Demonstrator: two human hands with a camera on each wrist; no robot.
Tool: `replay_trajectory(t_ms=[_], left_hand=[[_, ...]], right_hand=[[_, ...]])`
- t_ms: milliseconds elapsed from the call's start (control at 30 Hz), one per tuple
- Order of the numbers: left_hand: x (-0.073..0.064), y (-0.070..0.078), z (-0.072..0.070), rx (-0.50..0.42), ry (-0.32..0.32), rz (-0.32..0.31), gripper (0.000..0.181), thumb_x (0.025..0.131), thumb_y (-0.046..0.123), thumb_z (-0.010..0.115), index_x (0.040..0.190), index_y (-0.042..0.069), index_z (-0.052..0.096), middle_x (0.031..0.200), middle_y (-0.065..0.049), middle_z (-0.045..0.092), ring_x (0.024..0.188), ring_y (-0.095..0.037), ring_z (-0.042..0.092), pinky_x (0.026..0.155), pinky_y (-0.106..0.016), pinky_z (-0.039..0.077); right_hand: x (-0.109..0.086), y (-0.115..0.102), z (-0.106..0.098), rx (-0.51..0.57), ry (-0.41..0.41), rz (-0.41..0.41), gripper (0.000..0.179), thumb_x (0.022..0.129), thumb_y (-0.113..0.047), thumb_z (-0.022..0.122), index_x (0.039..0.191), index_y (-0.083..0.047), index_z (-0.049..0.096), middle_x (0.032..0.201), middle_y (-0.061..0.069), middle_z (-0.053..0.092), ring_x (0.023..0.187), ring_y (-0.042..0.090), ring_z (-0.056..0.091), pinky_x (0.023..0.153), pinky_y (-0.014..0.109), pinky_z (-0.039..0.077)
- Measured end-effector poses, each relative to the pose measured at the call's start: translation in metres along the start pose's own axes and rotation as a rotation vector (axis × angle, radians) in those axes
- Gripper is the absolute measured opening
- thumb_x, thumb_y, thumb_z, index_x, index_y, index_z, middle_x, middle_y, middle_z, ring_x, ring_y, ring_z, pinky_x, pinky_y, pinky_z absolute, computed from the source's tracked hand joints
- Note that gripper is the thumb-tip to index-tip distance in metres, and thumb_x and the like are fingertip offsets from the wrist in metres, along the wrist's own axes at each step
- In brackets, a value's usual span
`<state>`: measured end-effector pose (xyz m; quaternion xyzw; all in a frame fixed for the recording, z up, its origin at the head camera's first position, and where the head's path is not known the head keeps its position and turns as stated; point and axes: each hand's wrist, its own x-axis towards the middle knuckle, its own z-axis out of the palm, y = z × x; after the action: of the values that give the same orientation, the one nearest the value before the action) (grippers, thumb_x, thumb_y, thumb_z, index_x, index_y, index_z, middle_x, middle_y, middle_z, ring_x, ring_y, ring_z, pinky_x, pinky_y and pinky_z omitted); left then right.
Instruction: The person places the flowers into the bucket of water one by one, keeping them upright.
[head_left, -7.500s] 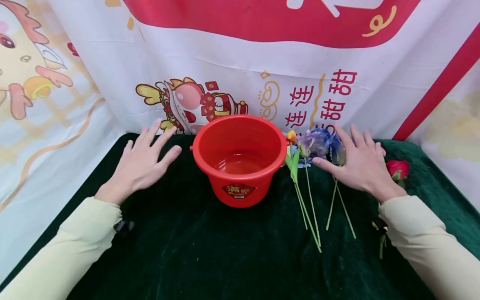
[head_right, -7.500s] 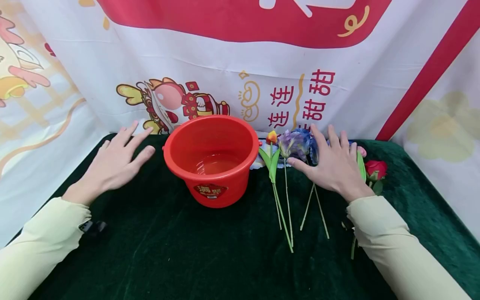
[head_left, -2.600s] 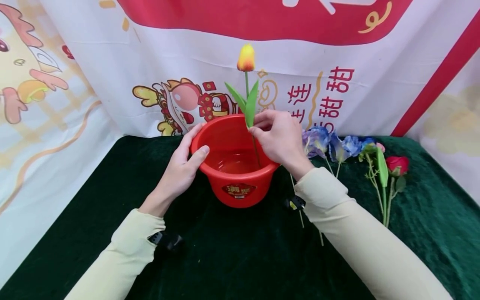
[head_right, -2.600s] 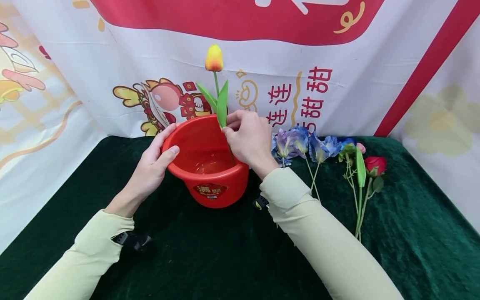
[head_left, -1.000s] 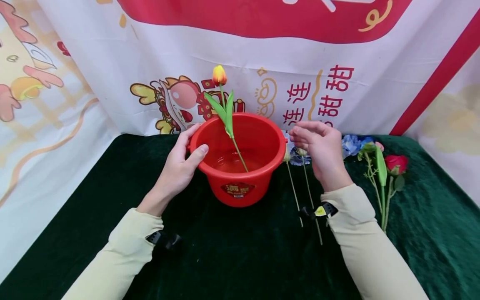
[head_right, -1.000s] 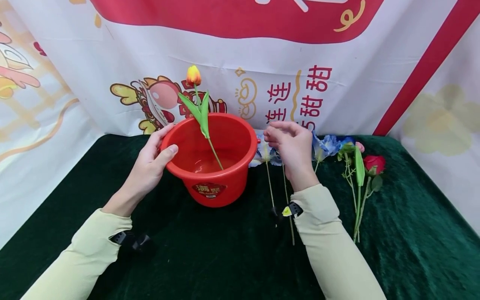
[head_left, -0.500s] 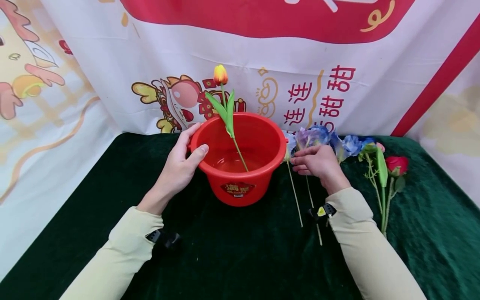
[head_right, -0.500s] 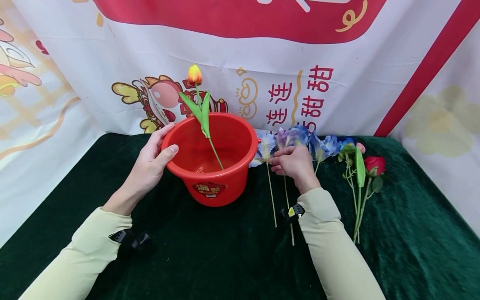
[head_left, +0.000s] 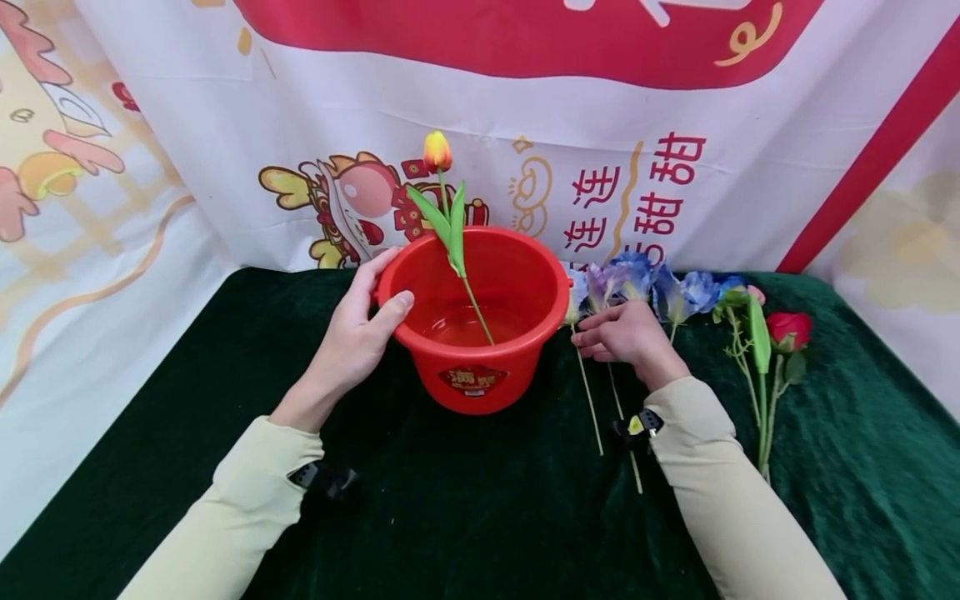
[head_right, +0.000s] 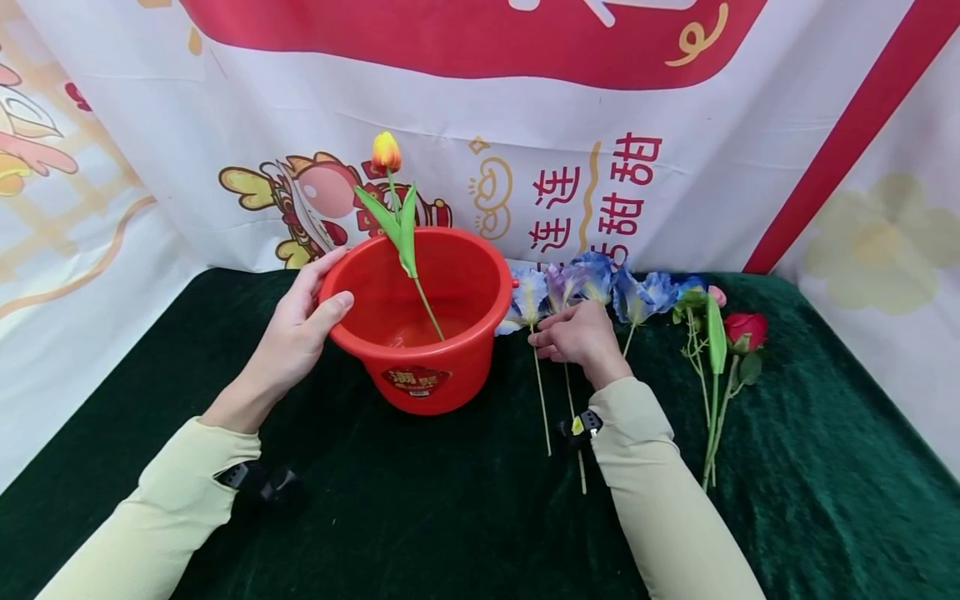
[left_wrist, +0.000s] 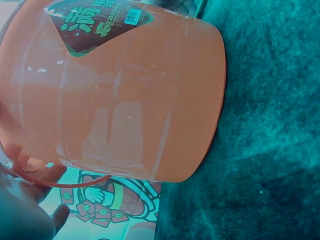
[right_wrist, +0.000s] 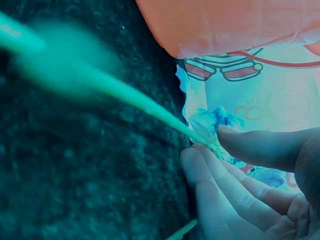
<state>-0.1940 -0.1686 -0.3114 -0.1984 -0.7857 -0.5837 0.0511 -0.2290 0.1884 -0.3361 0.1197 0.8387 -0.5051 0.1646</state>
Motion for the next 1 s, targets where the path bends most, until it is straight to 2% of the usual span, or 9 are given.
replay_trajectory(t_ms=[200, 500, 767, 867, 1000], left_hand=[[0.000, 0.000, 0.001, -0.009, -0.001, 0.005, 0.063, 0.110, 0.018, 0.052, 0.167, 0.013, 0.028, 0.164, -0.011, 0.045, 0.141, -0.032, 0.053, 0.098, -0.017, 0.057], [-0.002, 0.001, -0.001, -0.004, -0.003, -0.003, 0.063, 0.110, 0.020, 0.053, 0.167, 0.013, 0.027, 0.164, -0.009, 0.045, 0.141, -0.031, 0.053, 0.099, -0.020, 0.058], [0.002, -0.001, 0.000, -0.011, -0.003, 0.009, 0.063, 0.109, 0.018, 0.052, 0.167, 0.012, 0.028, 0.164, -0.010, 0.044, 0.141, -0.032, 0.053, 0.100, -0.020, 0.058], [0.002, 0.000, 0.000, -0.007, -0.007, 0.003, 0.063, 0.109, 0.018, 0.052, 0.167, 0.013, 0.027, 0.164, -0.009, 0.044, 0.141, -0.032, 0.053, 0.101, -0.021, 0.058], [0.001, 0.000, 0.000, -0.002, -0.007, -0.005, 0.064, 0.109, 0.019, 0.053, 0.167, 0.012, 0.026, 0.164, -0.007, 0.044, 0.141, -0.030, 0.053, 0.100, -0.023, 0.059]], right_hand=[[0.000, 0.001, 0.000, -0.022, -0.019, 0.005, 0.034, 0.101, -0.009, 0.068, 0.134, -0.002, 0.071, 0.122, 0.013, 0.080, 0.091, 0.012, 0.080, 0.097, 0.037, 0.063], [-0.003, -0.006, -0.001, 0.034, -0.042, 0.023, 0.038, 0.101, -0.012, 0.066, 0.139, -0.006, 0.069, 0.120, 0.007, 0.081, 0.095, 0.010, 0.078, 0.111, 0.044, 0.056], [-0.011, -0.014, -0.004, 0.093, -0.011, -0.046, 0.037, 0.102, -0.016, 0.070, 0.138, -0.009, 0.070, 0.122, 0.009, 0.080, 0.096, 0.011, 0.080, 0.104, 0.037, 0.060], [-0.014, -0.017, -0.005, 0.152, 0.007, -0.076, 0.036, 0.101, -0.015, 0.071, 0.137, -0.008, 0.070, 0.120, 0.008, 0.081, 0.094, 0.011, 0.080, 0.105, 0.038, 0.059], [-0.018, -0.021, -0.005, 0.260, 0.028, -0.112, 0.035, 0.102, -0.014, 0.071, 0.137, -0.007, 0.070, 0.108, 0.001, 0.082, 0.092, 0.011, 0.080, 0.100, 0.036, 0.060]])
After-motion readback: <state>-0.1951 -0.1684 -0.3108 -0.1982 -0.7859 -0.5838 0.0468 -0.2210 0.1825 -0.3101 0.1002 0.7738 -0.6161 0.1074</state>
